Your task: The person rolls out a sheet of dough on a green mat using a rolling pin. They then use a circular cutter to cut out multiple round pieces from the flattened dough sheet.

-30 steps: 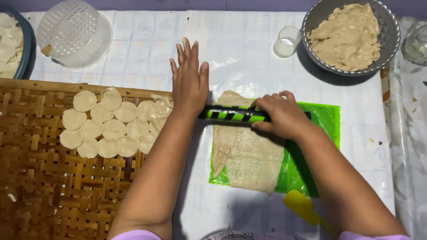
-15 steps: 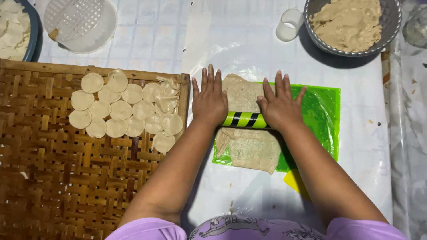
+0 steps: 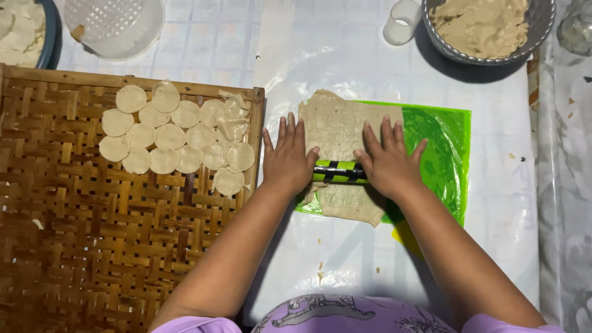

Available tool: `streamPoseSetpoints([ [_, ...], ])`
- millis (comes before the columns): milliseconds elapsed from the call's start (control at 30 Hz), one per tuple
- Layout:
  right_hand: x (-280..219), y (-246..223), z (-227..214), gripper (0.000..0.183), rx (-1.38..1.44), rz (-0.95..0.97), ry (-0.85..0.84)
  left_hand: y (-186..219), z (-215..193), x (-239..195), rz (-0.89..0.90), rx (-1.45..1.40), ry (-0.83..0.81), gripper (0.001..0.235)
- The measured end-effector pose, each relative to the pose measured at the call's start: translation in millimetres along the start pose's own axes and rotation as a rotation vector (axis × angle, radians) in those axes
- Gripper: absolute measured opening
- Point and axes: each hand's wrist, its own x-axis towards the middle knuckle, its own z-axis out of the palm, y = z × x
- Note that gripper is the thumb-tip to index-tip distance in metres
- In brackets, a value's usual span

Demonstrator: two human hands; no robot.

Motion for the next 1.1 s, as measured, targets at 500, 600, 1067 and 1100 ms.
streamPoseSetpoints([
  [500,-21.7,-7.9,13.4,0.059,-0.041,-0.025,0.095,10.4,-3.9,-27.3,-0.009,0.024,0.021,0.063],
  [600,-42.5,-12.3,18.4,0.058,-0.086,-0.039,0.106,10.4,2.5,-48.0,0.01,0.041,0.049,0.064],
  [1067,-129.2,0.7,43.9,0.065,-0.177,-0.296,0.184,16.3,28.1,-158.3,0.068,-0.01,-0.005,0.068],
  [1100,-132.2,3.5,42.6,0.063,-0.18,-0.323,0.194,17.0,23.8,-161.5,0.084,-0.05,0.005,0.068],
])
